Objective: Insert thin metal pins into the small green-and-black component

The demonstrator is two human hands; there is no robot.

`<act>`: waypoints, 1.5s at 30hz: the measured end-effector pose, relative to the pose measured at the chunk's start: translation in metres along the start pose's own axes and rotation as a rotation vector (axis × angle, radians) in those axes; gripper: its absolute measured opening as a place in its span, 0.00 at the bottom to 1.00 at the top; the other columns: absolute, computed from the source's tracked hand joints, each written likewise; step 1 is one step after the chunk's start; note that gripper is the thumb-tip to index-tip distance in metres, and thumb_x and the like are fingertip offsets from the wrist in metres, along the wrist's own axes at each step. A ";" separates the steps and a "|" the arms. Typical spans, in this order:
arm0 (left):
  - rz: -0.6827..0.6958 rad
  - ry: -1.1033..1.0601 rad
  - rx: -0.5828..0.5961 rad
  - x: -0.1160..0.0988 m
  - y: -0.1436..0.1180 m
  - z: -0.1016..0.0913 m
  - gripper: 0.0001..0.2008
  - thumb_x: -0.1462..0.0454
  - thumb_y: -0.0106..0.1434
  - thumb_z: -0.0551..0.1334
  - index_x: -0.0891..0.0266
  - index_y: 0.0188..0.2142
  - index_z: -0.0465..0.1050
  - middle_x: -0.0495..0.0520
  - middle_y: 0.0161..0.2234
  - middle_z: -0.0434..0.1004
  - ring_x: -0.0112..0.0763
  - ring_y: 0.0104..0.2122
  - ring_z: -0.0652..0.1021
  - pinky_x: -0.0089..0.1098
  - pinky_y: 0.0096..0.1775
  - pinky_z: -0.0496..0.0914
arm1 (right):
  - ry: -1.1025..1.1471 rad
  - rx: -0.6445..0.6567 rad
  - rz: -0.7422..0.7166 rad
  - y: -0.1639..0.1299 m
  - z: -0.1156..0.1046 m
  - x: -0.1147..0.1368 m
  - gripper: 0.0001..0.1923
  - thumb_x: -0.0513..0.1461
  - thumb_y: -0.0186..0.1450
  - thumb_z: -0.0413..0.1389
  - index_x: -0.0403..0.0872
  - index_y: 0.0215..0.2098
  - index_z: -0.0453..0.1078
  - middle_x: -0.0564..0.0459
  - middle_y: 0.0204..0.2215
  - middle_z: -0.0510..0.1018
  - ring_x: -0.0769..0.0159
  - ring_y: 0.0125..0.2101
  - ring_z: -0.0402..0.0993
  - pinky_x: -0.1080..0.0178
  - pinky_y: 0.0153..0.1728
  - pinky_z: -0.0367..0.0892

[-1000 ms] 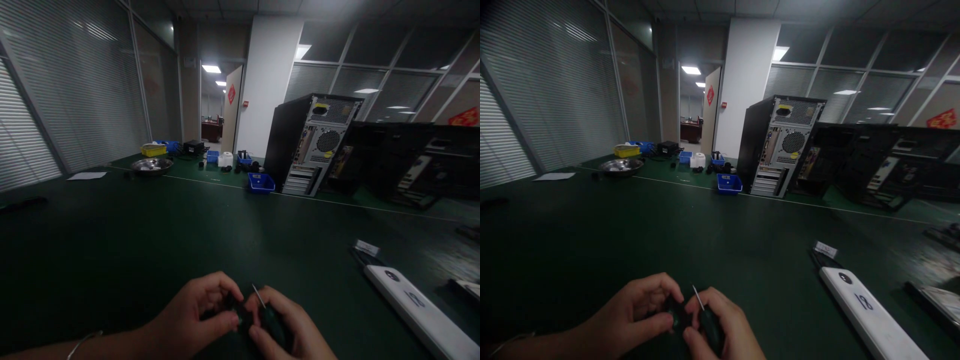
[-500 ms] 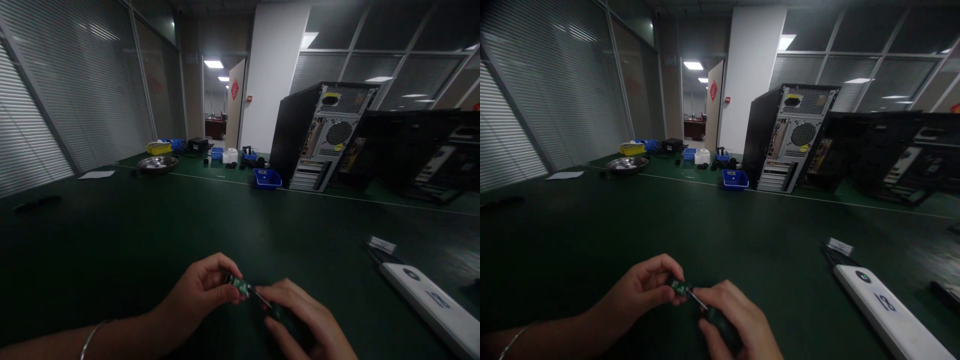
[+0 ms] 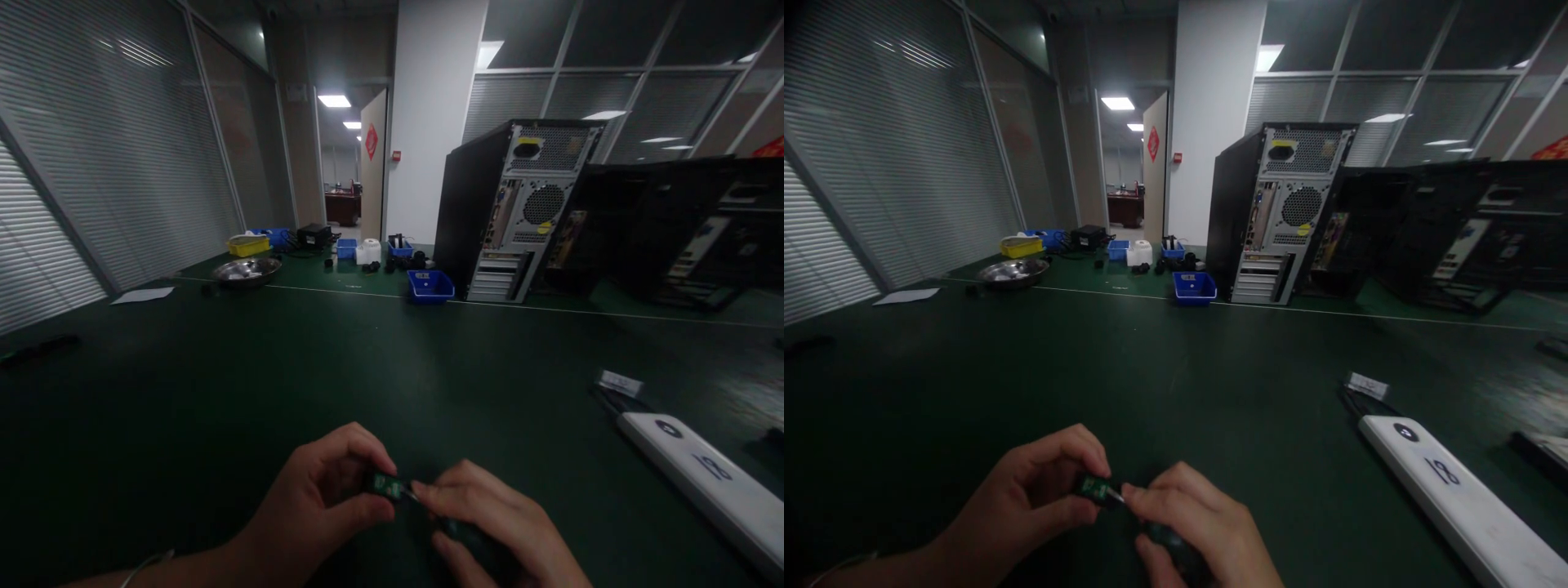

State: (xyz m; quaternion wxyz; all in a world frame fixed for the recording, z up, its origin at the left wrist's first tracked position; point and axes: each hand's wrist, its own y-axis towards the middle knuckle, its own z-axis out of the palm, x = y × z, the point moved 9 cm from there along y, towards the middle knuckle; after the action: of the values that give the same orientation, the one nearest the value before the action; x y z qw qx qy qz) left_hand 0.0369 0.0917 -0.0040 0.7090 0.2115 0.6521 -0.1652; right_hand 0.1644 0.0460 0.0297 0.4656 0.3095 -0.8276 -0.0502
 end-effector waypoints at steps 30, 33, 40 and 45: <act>0.063 0.015 0.048 0.003 -0.001 0.003 0.08 0.69 0.54 0.67 0.61 0.35 0.75 0.52 0.35 0.73 0.31 0.36 0.74 0.32 0.39 0.67 | 0.017 0.002 -0.008 0.000 0.001 -0.002 0.19 0.29 0.61 0.53 0.50 0.49 0.70 0.48 0.33 0.77 0.64 0.33 0.75 0.66 0.33 0.71; 0.069 0.010 0.053 0.002 -0.001 0.004 0.07 0.68 0.55 0.67 0.61 0.35 0.74 0.51 0.34 0.72 0.31 0.36 0.74 0.32 0.39 0.67 | 0.010 0.001 -0.016 0.000 0.002 -0.003 0.19 0.29 0.61 0.54 0.50 0.49 0.70 0.48 0.33 0.77 0.65 0.33 0.75 0.67 0.32 0.71; 0.043 0.015 0.067 0.003 -0.001 0.005 0.07 0.68 0.56 0.66 0.61 0.36 0.74 0.51 0.34 0.72 0.29 0.36 0.74 0.30 0.38 0.66 | 0.000 0.034 0.008 -0.001 0.005 -0.005 0.17 0.30 0.61 0.53 0.49 0.47 0.70 0.48 0.33 0.77 0.64 0.33 0.75 0.66 0.33 0.70; 0.035 0.038 0.059 0.003 -0.001 0.004 0.07 0.67 0.55 0.67 0.61 0.36 0.74 0.50 0.33 0.71 0.30 0.35 0.73 0.30 0.38 0.66 | -0.003 0.042 0.024 0.000 0.006 -0.006 0.17 0.31 0.62 0.53 0.49 0.48 0.70 0.47 0.33 0.77 0.64 0.33 0.75 0.66 0.33 0.70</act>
State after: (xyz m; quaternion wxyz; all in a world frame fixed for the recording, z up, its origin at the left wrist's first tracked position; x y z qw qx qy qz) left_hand 0.0406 0.0890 -0.0065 0.6928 0.2468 0.6564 -0.1680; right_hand 0.1619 0.0481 0.0223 0.4584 0.3092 -0.8328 -0.0276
